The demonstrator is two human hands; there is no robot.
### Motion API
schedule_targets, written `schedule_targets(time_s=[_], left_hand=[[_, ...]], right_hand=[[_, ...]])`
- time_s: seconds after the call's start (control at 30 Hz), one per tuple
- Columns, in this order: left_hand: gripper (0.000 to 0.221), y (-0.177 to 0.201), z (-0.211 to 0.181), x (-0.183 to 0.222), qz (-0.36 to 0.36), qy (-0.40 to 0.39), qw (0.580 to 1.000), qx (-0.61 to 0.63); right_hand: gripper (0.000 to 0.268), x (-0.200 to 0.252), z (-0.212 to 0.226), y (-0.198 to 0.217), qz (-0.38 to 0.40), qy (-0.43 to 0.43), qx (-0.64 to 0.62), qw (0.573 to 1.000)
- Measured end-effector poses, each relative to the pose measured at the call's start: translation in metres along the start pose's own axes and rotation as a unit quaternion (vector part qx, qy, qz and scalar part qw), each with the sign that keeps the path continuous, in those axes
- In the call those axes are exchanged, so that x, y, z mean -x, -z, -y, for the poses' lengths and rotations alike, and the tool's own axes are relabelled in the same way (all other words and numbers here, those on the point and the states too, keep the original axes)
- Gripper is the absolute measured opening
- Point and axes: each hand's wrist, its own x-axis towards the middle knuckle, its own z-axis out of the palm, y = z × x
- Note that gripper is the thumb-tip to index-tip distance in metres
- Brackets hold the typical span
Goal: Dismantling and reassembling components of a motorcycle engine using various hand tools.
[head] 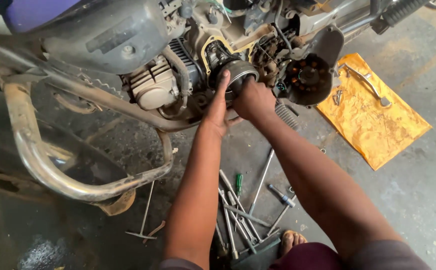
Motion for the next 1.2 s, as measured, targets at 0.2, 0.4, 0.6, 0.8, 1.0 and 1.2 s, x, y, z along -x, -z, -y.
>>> schedule_targets(time_s=[0.2, 0.4, 0.6, 0.8, 1.0, 1.2], left_hand=[[0.085, 0.027, 0.033, -0.032, 0.082, -0.021, 0.994, 0.064], [0.068, 0.022, 0.04, -0.041, 0.069, -0.069, 0.992, 0.078], [0.073, -0.005, 0.01, -0.002, 0.002, -0.041, 0.999, 0.01], [0.072, 0.01, 0.023, -0.022, 0.018, -0.046, 0.998, 0.041], [0.06, 0.011, 0.024, -0.024, 0.042, -0.094, 0.994, 0.035], [0.063, 0.01, 0.019, -0.038, 0.033, -0.043, 0.997, 0.056]], right_hand=[[0.027, -0.019, -0.032, -0.011, 0.218, -0.093, -0.31, 0.921], [0.02, -0.024, -0.052, -0.022, 0.398, -0.121, -0.636, 0.65], [0.025, 0.008, 0.005, 0.047, 0.251, -0.111, -0.365, 0.89], [0.017, -0.013, -0.023, 0.013, 0.257, -0.1, -0.367, 0.888], [0.017, -0.01, -0.038, 0.007, 0.402, -0.117, -0.643, 0.641], [0.017, -0.034, -0.041, -0.017, 0.403, -0.103, -0.637, 0.649]])
